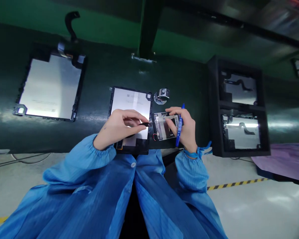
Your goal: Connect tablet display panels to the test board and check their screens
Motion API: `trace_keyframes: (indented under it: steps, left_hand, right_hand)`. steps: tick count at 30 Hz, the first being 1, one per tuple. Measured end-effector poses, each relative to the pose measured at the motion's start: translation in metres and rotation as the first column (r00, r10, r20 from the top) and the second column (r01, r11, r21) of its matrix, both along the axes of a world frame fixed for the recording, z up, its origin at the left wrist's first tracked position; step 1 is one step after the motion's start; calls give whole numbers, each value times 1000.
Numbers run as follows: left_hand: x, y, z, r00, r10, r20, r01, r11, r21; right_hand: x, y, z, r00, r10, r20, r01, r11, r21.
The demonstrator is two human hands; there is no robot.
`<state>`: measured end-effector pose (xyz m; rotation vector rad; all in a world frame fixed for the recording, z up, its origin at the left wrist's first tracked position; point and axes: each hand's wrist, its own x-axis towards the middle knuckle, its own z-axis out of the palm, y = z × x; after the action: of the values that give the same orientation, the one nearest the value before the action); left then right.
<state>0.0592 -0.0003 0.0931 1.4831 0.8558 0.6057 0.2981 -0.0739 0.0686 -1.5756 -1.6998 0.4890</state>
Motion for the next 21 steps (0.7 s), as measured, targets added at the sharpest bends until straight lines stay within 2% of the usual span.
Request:
trace_keyframes:
  steps: [3, 5, 8, 12, 21]
  left_hand:
    - [7, -10, -11, 997, 50, -58, -33, 964, 264]
    - [12, -16, -21, 988, 82, -134, -23, 920, 392]
    - [20, -22, -35, 960, 113, -258, 33, 863, 504]
    - [26, -26, -45, 929, 114, -352, 118, 811, 573]
    - [31, -28, -50, 924, 107, -367, 146, 788, 598]
  right_hand:
    - [12, -12, -24, 979, -21, 202, 33, 998, -58]
    - [7, -23, -33, 967, -91, 238, 111, 991, -73]
    - [-10, -39, -37, 947, -221, 232, 240, 969, -58]
    - [-22, -47, -35, 945, -266, 191, 280, 959, -49]
    - [-18, -46, -40, 948, -270, 169, 283, 958, -54]
